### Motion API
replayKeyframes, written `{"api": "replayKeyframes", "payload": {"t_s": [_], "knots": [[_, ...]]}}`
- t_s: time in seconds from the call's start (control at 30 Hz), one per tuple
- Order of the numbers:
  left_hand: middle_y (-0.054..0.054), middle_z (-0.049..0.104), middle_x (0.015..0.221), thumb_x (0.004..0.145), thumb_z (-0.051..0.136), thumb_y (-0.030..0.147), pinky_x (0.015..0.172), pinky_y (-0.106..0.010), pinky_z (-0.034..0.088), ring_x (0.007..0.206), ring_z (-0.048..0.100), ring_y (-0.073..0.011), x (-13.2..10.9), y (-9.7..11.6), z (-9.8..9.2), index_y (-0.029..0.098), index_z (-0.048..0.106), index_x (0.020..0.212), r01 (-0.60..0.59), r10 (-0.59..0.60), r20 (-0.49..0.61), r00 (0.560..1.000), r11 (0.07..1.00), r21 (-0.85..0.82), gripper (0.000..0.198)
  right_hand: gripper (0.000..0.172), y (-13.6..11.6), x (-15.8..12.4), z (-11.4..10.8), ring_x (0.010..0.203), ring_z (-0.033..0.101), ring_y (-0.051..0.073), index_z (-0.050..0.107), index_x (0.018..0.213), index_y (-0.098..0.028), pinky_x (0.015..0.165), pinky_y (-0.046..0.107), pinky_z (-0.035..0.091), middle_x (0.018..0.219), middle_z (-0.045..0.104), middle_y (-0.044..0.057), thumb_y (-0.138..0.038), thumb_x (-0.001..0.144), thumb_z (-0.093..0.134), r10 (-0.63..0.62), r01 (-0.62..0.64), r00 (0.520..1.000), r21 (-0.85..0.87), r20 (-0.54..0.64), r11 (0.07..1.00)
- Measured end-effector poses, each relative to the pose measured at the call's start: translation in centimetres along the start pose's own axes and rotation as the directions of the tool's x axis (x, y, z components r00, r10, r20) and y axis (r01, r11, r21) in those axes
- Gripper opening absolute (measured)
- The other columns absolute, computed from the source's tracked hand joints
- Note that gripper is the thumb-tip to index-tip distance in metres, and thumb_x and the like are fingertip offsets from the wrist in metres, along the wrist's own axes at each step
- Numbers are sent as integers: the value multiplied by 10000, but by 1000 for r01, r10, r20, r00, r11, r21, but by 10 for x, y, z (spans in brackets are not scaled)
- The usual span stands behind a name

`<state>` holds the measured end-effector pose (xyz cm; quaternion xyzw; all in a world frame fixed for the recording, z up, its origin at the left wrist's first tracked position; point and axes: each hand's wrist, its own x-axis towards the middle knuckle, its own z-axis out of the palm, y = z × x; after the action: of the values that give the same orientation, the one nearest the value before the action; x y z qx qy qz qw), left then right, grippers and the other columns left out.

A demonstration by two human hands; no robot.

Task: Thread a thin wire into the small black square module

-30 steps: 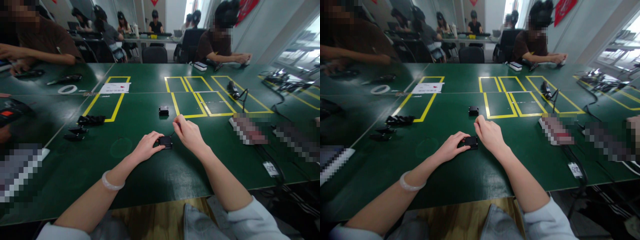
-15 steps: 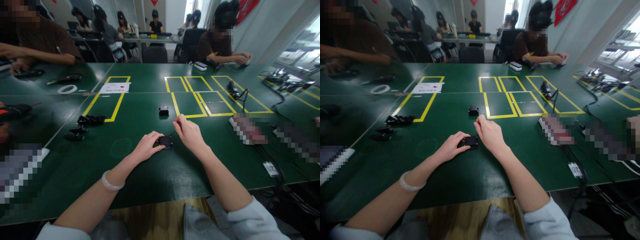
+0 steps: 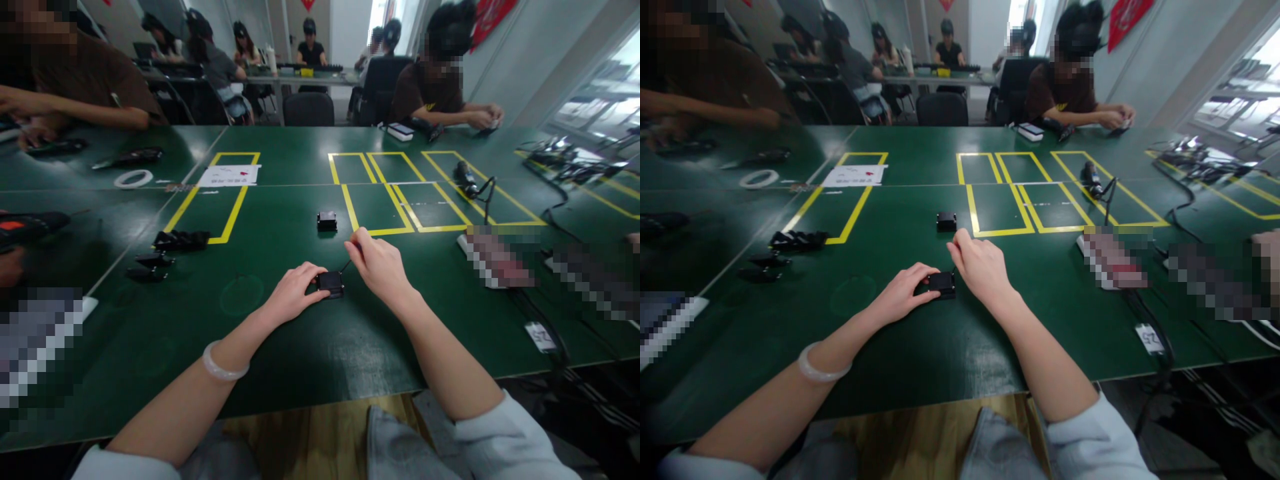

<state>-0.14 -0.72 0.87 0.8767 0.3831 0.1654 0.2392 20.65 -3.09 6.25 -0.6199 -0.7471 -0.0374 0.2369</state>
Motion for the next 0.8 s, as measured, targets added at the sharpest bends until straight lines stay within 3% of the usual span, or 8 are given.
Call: {"api": "replayKeyframes", "payload": {"t_s": [0.27,0.5,0.8], "knots": [[-49,598,1074,891,598,401,853,-343,433,950,591,-212,0,-1,1,217,566,1152,-10,10,-4,1000,1000,4,321,233,-1,0,1,650,581,150,528,1012,-191,625,261,323,736,642,16,-280,958,320,-35,35,999,-13,-8,999],[-47,593,1074,894,596,397,858,-340,435,952,586,-208,0,-3,2,219,565,1151,-12,12,-7,1000,1000,0,315,311,-3,0,-1,651,580,154,545,958,-191,629,259,321,733,653,26,-385,988,303,-25,25,1000,-27,7,999],[-55,598,1082,897,584,407,853,-348,437,947,589,-213,0,-2,1,218,562,1154,-10,10,-2,1000,1000,4,319,228,-2,0,-1,657,589,155,521,1018,-183,623,258,321,743,644,18,-284,966,323,-28,28,999,10,15,1000]]}}
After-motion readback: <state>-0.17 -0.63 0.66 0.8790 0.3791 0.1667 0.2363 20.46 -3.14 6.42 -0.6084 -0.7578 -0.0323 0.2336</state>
